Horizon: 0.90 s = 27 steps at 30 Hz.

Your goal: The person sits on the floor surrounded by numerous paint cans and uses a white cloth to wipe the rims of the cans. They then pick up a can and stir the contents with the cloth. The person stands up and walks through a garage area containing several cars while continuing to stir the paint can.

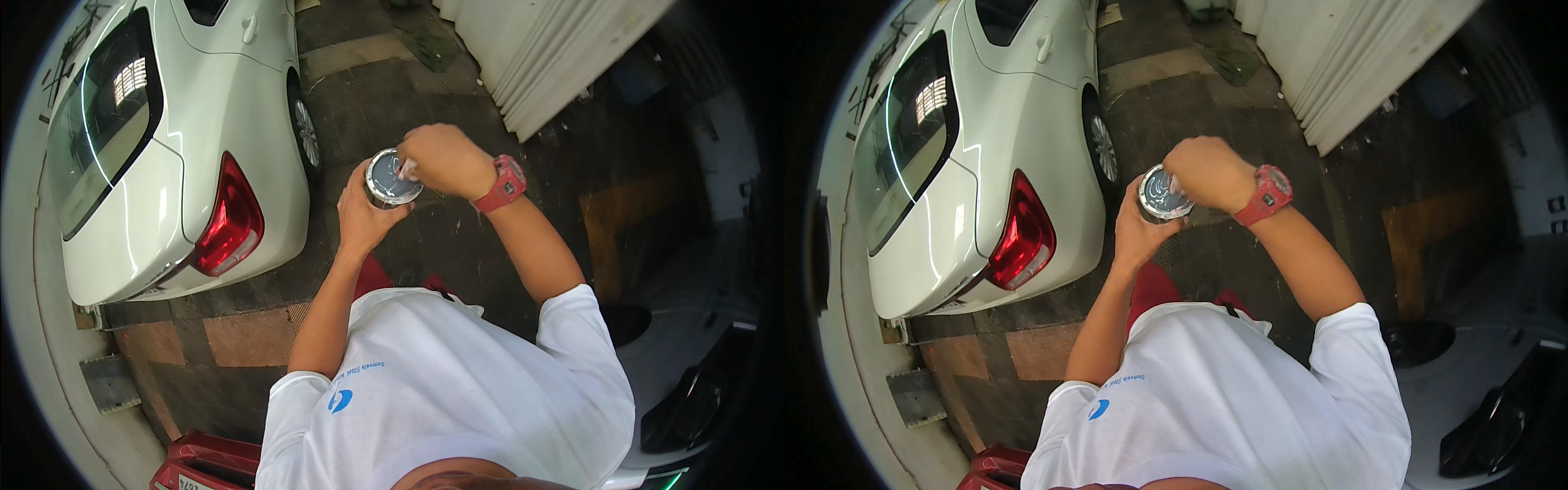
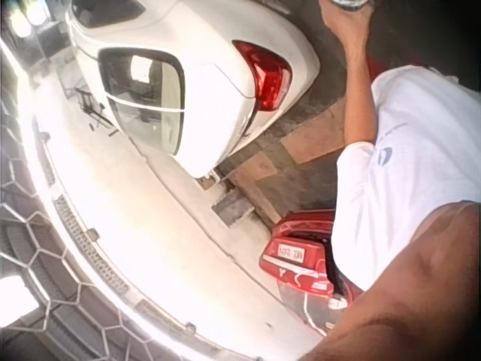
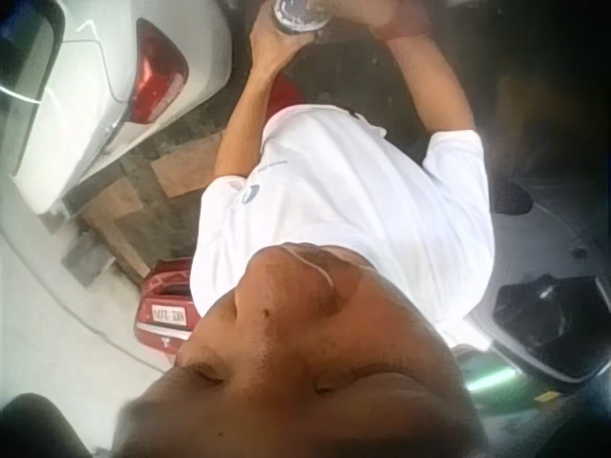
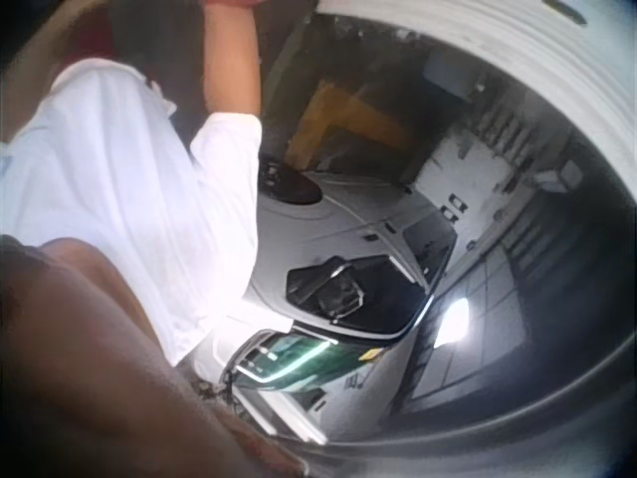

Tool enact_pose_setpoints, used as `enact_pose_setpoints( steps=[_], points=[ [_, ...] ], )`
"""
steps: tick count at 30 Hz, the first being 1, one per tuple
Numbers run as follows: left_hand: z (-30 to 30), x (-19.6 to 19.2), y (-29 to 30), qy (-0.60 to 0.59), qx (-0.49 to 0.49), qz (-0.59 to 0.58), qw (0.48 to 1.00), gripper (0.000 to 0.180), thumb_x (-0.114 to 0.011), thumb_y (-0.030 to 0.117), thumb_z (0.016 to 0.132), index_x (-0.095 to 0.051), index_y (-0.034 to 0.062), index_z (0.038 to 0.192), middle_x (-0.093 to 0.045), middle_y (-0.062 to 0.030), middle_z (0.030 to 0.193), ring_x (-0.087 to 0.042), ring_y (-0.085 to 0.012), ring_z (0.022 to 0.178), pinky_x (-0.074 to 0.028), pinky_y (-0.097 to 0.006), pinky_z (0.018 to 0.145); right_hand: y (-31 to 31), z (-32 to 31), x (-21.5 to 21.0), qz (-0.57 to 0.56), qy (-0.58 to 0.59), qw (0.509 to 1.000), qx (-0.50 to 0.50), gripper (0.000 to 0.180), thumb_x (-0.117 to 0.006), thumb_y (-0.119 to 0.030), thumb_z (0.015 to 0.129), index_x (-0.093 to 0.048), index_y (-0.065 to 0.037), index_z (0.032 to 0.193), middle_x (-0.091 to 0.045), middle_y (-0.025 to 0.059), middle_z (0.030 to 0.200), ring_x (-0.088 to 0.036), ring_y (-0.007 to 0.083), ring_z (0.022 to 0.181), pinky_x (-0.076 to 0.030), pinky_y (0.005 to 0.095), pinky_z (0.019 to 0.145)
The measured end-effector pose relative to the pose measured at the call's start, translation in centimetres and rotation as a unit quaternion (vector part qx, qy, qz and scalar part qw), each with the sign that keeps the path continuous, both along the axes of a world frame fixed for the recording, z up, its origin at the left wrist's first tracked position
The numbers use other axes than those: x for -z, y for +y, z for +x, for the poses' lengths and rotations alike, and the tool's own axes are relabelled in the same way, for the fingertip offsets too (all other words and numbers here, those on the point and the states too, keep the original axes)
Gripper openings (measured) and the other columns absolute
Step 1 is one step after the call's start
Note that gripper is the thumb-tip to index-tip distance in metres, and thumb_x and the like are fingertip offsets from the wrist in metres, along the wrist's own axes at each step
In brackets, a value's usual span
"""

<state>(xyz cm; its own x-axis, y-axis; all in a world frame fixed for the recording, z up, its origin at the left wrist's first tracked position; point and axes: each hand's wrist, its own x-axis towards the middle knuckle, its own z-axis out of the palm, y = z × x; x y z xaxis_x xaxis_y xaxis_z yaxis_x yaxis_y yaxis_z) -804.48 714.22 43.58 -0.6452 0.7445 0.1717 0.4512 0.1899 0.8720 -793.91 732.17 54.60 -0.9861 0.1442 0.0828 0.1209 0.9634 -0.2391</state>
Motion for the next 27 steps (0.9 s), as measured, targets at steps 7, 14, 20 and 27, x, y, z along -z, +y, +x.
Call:
enact_pose_setpoints(
  steps=[7, 14, 20, 27],
  points=[
    [-13.2, 2.2, 15.3, -0.017, 0.009, 0.006, 1.0, 0.1, -0.1, 0.03, 0.062, -0.056, 0.0069, 0.148, -0.072, -0.0175, 0.136, -0.069, -0.0391, 0.126, -0.052, -0.05, 0.11, 13.7, -14.4, 2.2, -0.005, -0.026, 0.999, -0.018, 0.013, -0.079, -0.018, 0.086, -0.08, -0.008, 0.094, -0.074, 0.0137, 0.094, -0.075, 0.0383, 0.092, -0.06, 0.0496, 0.081],
    [-29.0, 3.6, 31.6, -0.005, 0.056, 0.018, 0.998, 0.101, -0.1, 0.031, 0.062, -0.055, 0.0088, 0.15, -0.07, -0.0162, 0.138, -0.066, -0.0391, 0.13, -0.048, -0.052, 0.113, 30.2, -30.0, 1.0, 0.059, 0.0, 0.998, 0.039, 0.012, -0.08, -0.016, 0.085, -0.08, -0.008, 0.094, -0.074, 0.0133, 0.096, -0.075, 0.0374, 0.093, -0.059, 0.0498, 0.08],
    [-40.1, 3.7, 42.2, 0.011, 0.061, 0.019, 0.998, 0.102, -0.101, 0.032, 0.061, -0.055, 0.0094, 0.149, -0.069, -0.0153, 0.139, -0.065, -0.0382, 0.13, -0.046, -0.053, 0.113, 41.0, -39.8, 3.0, 0.068, -0.074, 0.992, 0.073, 0.013, -0.081, -0.017, 0.085, -0.081, -0.009, 0.095, -0.076, 0.0133, 0.096, -0.076, 0.0372, 0.094, -0.06, 0.0484, 0.08],
    [-53.7, 7.1, 57.3, -0.006, 0.042, 0.023, 0.999, 0.101, -0.101, 0.031, 0.062, -0.056, 0.0084, 0.149, -0.071, -0.0156, 0.136, -0.067, -0.038, 0.129, -0.048, -0.052, 0.113, 56.8, -53.6, 5.5, 0.035, -0.065, 0.995, 0.073, 0.018, -0.083, -0.022, 0.085, -0.083, -0.01, 0.099, -0.077, 0.0143, 0.094, -0.076, 0.0378, 0.093, -0.06, 0.0485, 0.081]
  ],
)
